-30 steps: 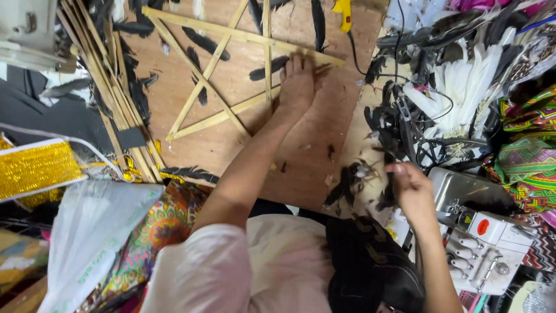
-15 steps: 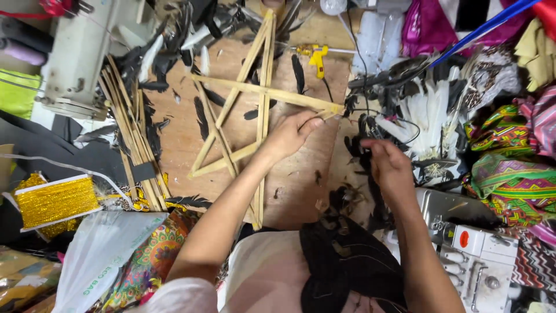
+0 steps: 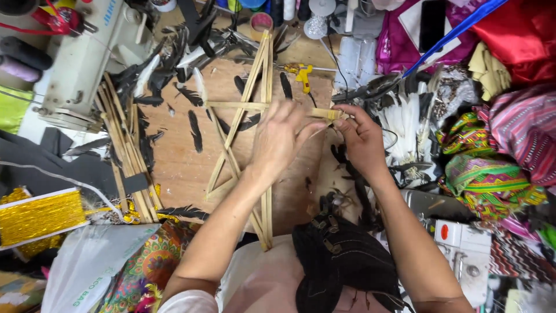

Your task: Assembling a star-shaped wooden frame by tying the intersections of sticks with string.

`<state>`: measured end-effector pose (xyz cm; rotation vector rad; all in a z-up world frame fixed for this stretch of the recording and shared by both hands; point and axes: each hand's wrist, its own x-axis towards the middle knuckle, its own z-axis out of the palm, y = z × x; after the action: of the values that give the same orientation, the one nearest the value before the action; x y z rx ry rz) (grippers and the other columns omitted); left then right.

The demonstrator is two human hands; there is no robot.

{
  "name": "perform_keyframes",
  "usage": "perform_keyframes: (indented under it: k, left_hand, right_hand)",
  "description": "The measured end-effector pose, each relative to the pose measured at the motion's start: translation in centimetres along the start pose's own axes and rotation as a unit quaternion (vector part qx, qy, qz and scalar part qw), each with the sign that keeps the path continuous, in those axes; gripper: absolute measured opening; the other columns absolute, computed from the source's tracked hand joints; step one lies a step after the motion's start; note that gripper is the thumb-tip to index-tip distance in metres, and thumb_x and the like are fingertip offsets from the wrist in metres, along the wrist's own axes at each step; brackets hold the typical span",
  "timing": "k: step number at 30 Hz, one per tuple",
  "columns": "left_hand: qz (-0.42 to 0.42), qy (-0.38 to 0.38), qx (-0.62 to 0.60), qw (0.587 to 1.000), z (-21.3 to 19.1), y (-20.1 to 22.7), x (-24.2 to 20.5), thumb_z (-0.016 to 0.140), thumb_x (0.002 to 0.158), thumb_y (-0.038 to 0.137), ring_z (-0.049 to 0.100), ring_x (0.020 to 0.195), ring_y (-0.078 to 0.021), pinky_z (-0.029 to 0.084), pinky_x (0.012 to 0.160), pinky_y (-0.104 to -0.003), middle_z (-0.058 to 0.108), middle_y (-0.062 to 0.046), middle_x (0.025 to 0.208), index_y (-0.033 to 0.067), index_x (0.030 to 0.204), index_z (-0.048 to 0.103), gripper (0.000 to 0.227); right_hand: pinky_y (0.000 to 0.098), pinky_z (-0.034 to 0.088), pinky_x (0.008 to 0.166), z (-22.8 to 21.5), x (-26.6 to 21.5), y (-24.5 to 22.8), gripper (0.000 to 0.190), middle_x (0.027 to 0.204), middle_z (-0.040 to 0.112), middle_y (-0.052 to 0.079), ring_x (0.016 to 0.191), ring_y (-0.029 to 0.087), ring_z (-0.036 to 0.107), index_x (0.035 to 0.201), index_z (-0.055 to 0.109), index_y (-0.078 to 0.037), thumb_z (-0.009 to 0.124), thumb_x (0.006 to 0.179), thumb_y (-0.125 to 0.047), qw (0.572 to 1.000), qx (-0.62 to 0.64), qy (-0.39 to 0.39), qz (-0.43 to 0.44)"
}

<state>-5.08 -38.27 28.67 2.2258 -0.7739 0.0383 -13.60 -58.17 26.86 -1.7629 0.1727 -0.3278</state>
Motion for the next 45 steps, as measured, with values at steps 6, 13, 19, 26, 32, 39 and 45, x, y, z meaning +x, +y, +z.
perform_keyframes:
  k: [6, 13, 19, 26, 32, 39, 45]
  left_hand:
    - [0.102, -0.300, -0.144, 0.938, 1.0, -2.8, 6.5, 0.083, 0.093, 0.065, 0.070, 0.129, -0.0458, 0.054, 0.109, -0.058, 0.079, -0.020, 0.129, 0.0154, 0.136, 0.073, 0.066]
    - [0.122, -0.411, -0.275, 0.861, 3.4, -5.6, 11.3, 0.062, 0.115, 0.045, 0.074, 0.120, -0.0422, 0.056, 0.106, -0.055, 0.076, -0.021, 0.128, 0.0141, 0.142, 0.063, 0.041]
    - [0.219, -0.349, -0.379, 0.828, 5.6, -5.2, 11.4, 0.067, 0.111, 0.021, 0.061, 0.122, -0.0311, 0.053, 0.107, -0.054, 0.059, -0.016, 0.131, 0.0183, 0.145, 0.044, 0.041]
    - [0.264, -0.351, -0.376, 0.816, 6.0, -4.0, 9.5, 0.073, 0.111, 0.047, 0.049, 0.148, -0.0522, 0.042, 0.124, -0.067, 0.051, -0.022, 0.151, 0.0189, 0.123, 0.079, 0.031]
    - [0.258, -0.329, -0.354, 0.836, 8.1, -4.5, 9.3, 0.082, 0.099, 0.063, 0.064, 0.138, -0.0522, 0.047, 0.120, -0.065, 0.063, -0.021, 0.152, 0.0219, 0.128, 0.083, 0.051]
    - [0.246, -0.262, -0.425, 0.831, 8.3, -4.8, 8.5, 0.084, 0.105, 0.039, 0.074, 0.126, -0.0368, 0.055, 0.112, -0.052, 0.076, -0.013, 0.132, 0.0175, 0.121, 0.086, 0.027]
    - [0.234, -0.303, -0.474, 0.793, 3.5, -4.2, 8.9, 0.056, 0.119, 0.023, 0.068, 0.103, -0.0244, 0.053, 0.102, -0.046, 0.073, -0.007, 0.100, 0.0100, 0.112, 0.078, 0.026]
  right_hand:
    - [0.0173, 0.036, 0.060, 0.1, -0.9, -3.6, 0.030, 0.062, 0.045, -0.008, 0.060, 0.002, 0.043, 0.142, 0.069, -0.007, 0.067, 0.113, -0.001, 0.998, -0.058, -0.002, -0.035]
    - [0.0209, 0.031, 0.053, -5.5, -3.2, 1.1, 0.019, 0.064, 0.049, -0.004, 0.054, 0.006, 0.043, 0.118, 0.066, -0.006, 0.051, 0.123, -0.017, 0.989, -0.129, 0.028, 0.069]
    - [0.0345, 0.045, 0.088, -4.2, -3.9, -6.5, 0.016, 0.087, 0.068, 0.004, 0.085, 0.018, 0.059, 0.106, 0.076, -0.008, 0.067, 0.114, -0.018, 0.940, -0.288, -0.058, 0.174]
    - [0.0248, 0.036, 0.062, -3.2, -2.9, -7.5, 0.012, 0.057, 0.048, -0.003, 0.060, 0.006, 0.043, 0.099, 0.078, -0.005, 0.075, 0.110, -0.009, 0.971, -0.229, -0.055, 0.038]
    - [0.0286, 0.044, 0.069, -2.6, 0.6, -9.1, 0.013, 0.056, 0.053, 0.000, 0.061, 0.011, 0.048, 0.101, 0.080, -0.007, 0.079, 0.111, -0.014, 0.953, -0.295, -0.062, -0.019]
    - [0.0346, 0.050, 0.085, -3.6, 2.6, -7.7, 0.011, 0.077, 0.076, 0.008, 0.075, 0.014, 0.062, 0.110, 0.080, -0.005, 0.074, 0.115, -0.012, 0.964, -0.249, -0.094, 0.007]
    - [0.0356, 0.044, 0.069, -4.2, 2.4, -11.9, 0.010, 0.057, 0.058, 0.010, 0.057, 0.020, 0.050, 0.115, 0.082, -0.003, 0.073, 0.112, -0.006, 0.928, -0.348, -0.132, -0.017]
